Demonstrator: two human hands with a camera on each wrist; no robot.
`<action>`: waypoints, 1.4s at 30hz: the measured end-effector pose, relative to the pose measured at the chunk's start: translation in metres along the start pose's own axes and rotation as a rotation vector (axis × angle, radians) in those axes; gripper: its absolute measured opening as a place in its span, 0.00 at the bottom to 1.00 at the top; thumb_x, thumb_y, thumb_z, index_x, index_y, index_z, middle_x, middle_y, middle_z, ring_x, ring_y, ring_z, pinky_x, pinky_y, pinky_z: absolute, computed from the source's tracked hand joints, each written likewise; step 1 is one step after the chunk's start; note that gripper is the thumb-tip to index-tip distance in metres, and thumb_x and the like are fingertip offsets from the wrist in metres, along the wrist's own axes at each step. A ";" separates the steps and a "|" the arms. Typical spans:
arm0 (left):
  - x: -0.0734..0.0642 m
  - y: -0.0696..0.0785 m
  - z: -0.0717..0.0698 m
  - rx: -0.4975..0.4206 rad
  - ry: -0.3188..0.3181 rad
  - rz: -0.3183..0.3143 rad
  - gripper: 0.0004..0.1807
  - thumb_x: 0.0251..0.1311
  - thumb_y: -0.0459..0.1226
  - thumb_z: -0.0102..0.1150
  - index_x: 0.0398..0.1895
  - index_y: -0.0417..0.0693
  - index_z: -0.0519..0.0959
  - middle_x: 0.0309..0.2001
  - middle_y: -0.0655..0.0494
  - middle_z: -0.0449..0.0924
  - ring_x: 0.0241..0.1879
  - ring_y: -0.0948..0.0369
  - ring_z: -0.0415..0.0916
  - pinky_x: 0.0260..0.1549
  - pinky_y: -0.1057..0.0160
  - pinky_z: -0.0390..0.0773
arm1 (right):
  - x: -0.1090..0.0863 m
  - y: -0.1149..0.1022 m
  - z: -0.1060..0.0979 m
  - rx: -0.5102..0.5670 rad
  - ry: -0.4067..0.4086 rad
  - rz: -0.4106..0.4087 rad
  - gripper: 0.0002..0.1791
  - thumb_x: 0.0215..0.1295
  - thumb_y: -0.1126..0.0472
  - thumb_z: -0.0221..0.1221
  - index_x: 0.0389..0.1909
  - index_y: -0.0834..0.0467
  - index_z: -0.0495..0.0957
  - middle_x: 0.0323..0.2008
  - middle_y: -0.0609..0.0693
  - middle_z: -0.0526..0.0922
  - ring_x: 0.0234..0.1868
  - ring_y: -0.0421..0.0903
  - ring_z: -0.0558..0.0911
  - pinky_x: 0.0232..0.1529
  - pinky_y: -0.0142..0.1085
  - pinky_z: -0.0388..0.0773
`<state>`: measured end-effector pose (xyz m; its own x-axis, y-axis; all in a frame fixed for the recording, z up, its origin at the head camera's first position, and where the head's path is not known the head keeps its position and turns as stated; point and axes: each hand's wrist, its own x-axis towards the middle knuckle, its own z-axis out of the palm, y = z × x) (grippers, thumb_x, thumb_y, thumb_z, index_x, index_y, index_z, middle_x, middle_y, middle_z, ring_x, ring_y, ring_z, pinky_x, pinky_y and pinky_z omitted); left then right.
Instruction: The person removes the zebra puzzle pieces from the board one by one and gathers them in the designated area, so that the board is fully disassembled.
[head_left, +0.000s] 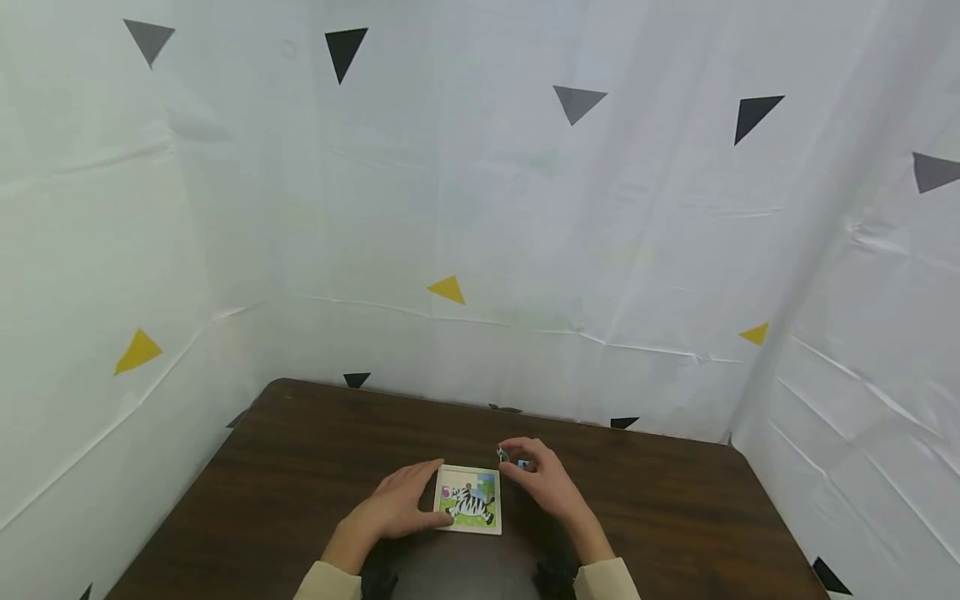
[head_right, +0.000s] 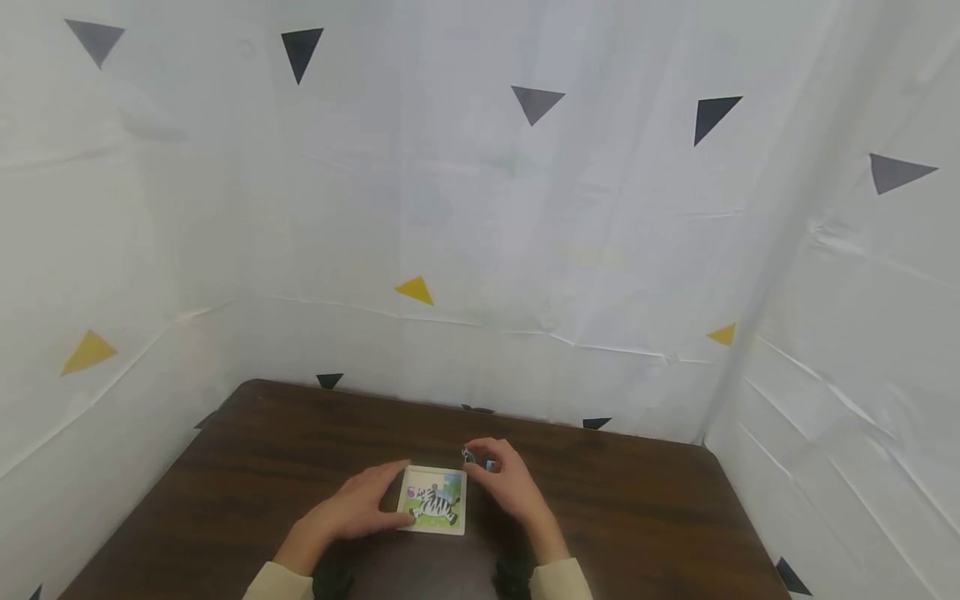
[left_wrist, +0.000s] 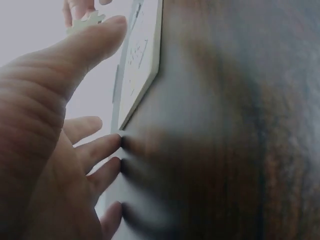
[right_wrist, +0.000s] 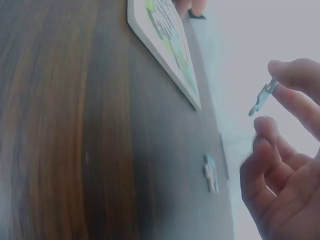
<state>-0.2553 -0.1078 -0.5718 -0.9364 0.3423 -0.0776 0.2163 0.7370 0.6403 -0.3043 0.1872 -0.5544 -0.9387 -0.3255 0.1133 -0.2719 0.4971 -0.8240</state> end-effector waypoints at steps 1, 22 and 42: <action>0.000 0.000 0.000 0.003 -0.003 -0.003 0.58 0.57 0.63 0.76 0.84 0.48 0.63 0.80 0.44 0.67 0.79 0.39 0.64 0.76 0.28 0.60 | -0.002 0.001 -0.003 0.019 -0.005 0.004 0.21 0.75 0.53 0.68 0.64 0.54 0.84 0.58 0.53 0.83 0.55 0.50 0.83 0.48 0.38 0.80; 0.000 0.002 0.001 0.080 -0.083 -0.014 0.59 0.58 0.61 0.77 0.86 0.46 0.60 0.86 0.46 0.57 0.84 0.41 0.55 0.81 0.32 0.51 | -0.023 0.020 -0.042 -0.003 0.121 0.107 0.17 0.73 0.53 0.70 0.57 0.56 0.87 0.57 0.55 0.89 0.48 0.46 0.89 0.48 0.35 0.87; -0.012 0.000 0.000 0.074 -0.099 0.012 0.60 0.60 0.64 0.73 0.87 0.46 0.57 0.87 0.47 0.54 0.86 0.44 0.51 0.83 0.33 0.46 | -0.023 0.040 -0.051 -0.271 0.049 0.186 0.14 0.69 0.59 0.73 0.53 0.56 0.89 0.49 0.54 0.81 0.44 0.48 0.75 0.48 0.45 0.75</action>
<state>-0.2446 -0.1124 -0.5709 -0.9026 0.4044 -0.1472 0.2508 0.7723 0.5836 -0.3040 0.2556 -0.5615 -0.9848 -0.1733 0.0068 -0.1352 0.7425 -0.6561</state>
